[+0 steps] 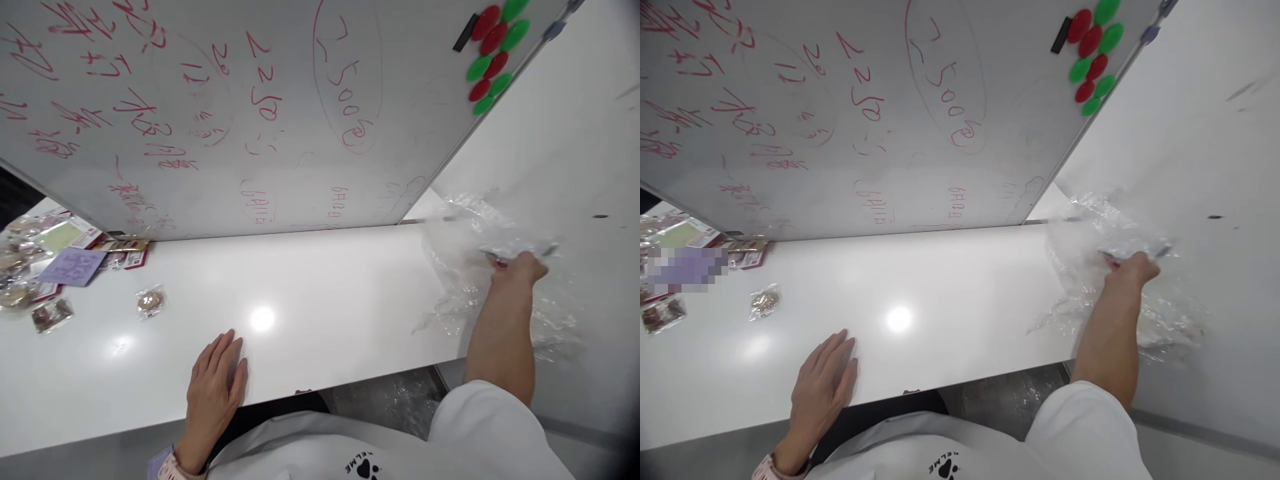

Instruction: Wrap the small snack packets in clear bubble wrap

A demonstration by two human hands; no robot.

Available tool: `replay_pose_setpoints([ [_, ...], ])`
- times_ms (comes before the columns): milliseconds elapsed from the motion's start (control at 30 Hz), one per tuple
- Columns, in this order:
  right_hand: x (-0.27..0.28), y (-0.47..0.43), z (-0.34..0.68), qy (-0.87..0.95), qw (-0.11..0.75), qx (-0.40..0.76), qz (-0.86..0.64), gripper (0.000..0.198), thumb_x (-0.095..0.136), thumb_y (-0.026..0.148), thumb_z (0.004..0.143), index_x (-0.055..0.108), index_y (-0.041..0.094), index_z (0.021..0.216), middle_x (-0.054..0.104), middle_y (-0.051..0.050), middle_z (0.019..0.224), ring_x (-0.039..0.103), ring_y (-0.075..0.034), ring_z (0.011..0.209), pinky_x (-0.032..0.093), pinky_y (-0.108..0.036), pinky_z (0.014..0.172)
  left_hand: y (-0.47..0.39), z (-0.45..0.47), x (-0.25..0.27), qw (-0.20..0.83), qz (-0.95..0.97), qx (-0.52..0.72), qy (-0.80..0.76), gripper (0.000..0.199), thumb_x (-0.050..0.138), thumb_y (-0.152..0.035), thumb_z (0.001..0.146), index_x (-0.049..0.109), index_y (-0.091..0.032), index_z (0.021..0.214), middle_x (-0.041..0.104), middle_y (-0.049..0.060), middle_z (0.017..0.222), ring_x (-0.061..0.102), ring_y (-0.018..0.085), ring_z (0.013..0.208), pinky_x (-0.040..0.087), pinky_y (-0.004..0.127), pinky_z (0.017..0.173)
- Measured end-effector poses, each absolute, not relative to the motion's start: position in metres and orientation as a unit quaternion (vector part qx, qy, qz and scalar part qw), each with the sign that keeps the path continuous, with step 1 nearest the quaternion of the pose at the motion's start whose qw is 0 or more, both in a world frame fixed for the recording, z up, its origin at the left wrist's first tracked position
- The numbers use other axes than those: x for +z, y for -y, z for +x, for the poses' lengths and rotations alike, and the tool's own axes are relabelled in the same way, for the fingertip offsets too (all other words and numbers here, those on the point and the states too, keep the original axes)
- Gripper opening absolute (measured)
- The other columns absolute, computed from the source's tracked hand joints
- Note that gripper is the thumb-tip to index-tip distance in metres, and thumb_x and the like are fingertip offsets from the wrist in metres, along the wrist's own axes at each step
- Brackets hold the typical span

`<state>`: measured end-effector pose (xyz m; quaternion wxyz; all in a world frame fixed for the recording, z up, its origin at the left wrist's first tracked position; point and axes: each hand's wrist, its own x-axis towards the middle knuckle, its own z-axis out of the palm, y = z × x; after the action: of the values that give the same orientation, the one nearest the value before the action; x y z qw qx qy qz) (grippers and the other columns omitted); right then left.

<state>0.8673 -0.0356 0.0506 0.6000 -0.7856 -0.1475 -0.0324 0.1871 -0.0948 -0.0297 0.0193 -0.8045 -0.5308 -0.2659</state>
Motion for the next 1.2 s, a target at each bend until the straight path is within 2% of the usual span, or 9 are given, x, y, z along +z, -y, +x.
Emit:
replay_pose_setpoints([
  [100,0.078,-0.003,0.867,0.086,0.577,-0.117,-0.803,0.056,0.012,0.015,0.100,0.015,0.010,0.156,0.034,-0.030,0.150,0.048,-0.022,0.137,0.046,-0.043,0.103,0.094,0.187,-0.029,0.018,-0.805,-0.263,0.531,0.041,0.055,-0.027,0.094,0.054,-0.025,0.135,0.058,0.008,0.142,0.053,0.031,0.131,0.045,0.052,0.108],
  [200,0.094,-0.058,0.846,0.131,0.440,-0.182,-0.869,0.056,0.007,0.017,0.103,0.011,0.009,0.158,0.053,-0.027,0.132,0.053,-0.027,0.129,0.036,-0.052,0.109,0.094,0.189,-0.028,0.015,-0.804,-0.265,0.533,0.043,0.056,-0.026,0.093,0.054,-0.026,0.136,0.058,0.008,0.142,0.052,0.031,0.132,0.044,0.052,0.108],
  [333,0.059,-0.111,0.796,0.322,0.233,-0.079,-0.914,0.059,0.017,0.005,0.098,0.017,0.007,0.158,0.041,-0.029,0.144,0.043,-0.028,0.135,0.032,-0.054,0.108,0.095,0.190,-0.027,0.012,-0.803,-0.259,0.537,0.043,0.056,-0.026,0.093,0.053,-0.026,0.136,0.058,0.008,0.142,0.051,0.031,0.133,0.045,0.053,0.108],
  [433,0.016,-0.118,0.767,0.389,0.194,-0.016,-0.900,0.055,0.040,0.018,0.097,0.036,0.007,0.151,0.039,-0.026,0.151,0.035,-0.030,0.141,0.022,-0.057,0.115,0.096,0.190,-0.027,0.009,-0.802,-0.258,0.539,0.043,0.056,-0.025,0.093,0.053,-0.026,0.137,0.057,0.008,0.143,0.051,0.031,0.133,0.044,0.053,0.108],
  [567,-0.007,-0.080,0.775,0.402,0.142,-0.091,-0.900,0.086,0.060,0.046,0.091,0.021,0.012,0.160,0.004,-0.024,0.166,-0.006,-0.037,0.153,-0.007,-0.062,0.117,0.096,0.190,-0.026,0.007,-0.803,-0.259,0.537,0.045,0.057,-0.024,0.092,0.053,-0.026,0.137,0.057,0.008,0.143,0.051,0.031,0.133,0.043,0.053,0.110],
  [633,-0.007,-0.043,0.796,0.317,0.150,-0.123,-0.928,0.104,0.066,0.061,0.083,0.016,0.015,0.162,-0.002,-0.025,0.165,-0.011,-0.042,0.151,-0.010,-0.064,0.114,0.096,0.190,-0.026,0.008,-0.803,-0.258,0.537,0.044,0.057,-0.024,0.092,0.053,-0.025,0.136,0.058,0.009,0.142,0.051,0.031,0.133,0.043,0.053,0.110],
  [767,-0.012,0.033,0.837,0.047,0.257,-0.077,-0.962,0.129,0.068,0.073,0.073,0.002,0.006,0.161,0.000,-0.040,0.159,-0.002,-0.048,0.151,-0.004,-0.064,0.116,0.095,0.191,-0.026,0.005,-0.802,-0.263,0.537,0.044,0.057,-0.024,0.093,0.054,-0.026,0.136,0.058,0.008,0.141,0.052,0.032,0.132,0.043,0.054,0.109],
  [967,-0.014,0.050,0.853,-0.018,0.250,-0.013,-0.968,0.132,0.083,0.051,0.064,0.007,0.003,0.160,0.029,-0.039,0.150,0.022,-0.045,0.147,0.002,-0.051,0.120,0.094,0.191,-0.027,0.005,-0.799,-0.274,0.535,0.044,0.057,-0.024,0.093,0.054,-0.026,0.136,0.060,0.009,0.140,0.052,0.032,0.132,0.044,0.055,0.109],
  [1200,0.027,0.061,0.823,0.006,0.306,0.022,-0.952,0.048,0.065,0.023,0.079,0.062,0.011,0.126,0.057,-0.033,0.124,0.055,-0.044,0.124,0.043,-0.056,0.101,0.094,0.191,-0.026,0.011,-0.805,-0.284,0.521,0.039,0.057,-0.025,0.093,0.056,-0.023,0.132,0.061,0.010,0.138,0.052,0.032,0.131,0.043,0.053,0.109],
])
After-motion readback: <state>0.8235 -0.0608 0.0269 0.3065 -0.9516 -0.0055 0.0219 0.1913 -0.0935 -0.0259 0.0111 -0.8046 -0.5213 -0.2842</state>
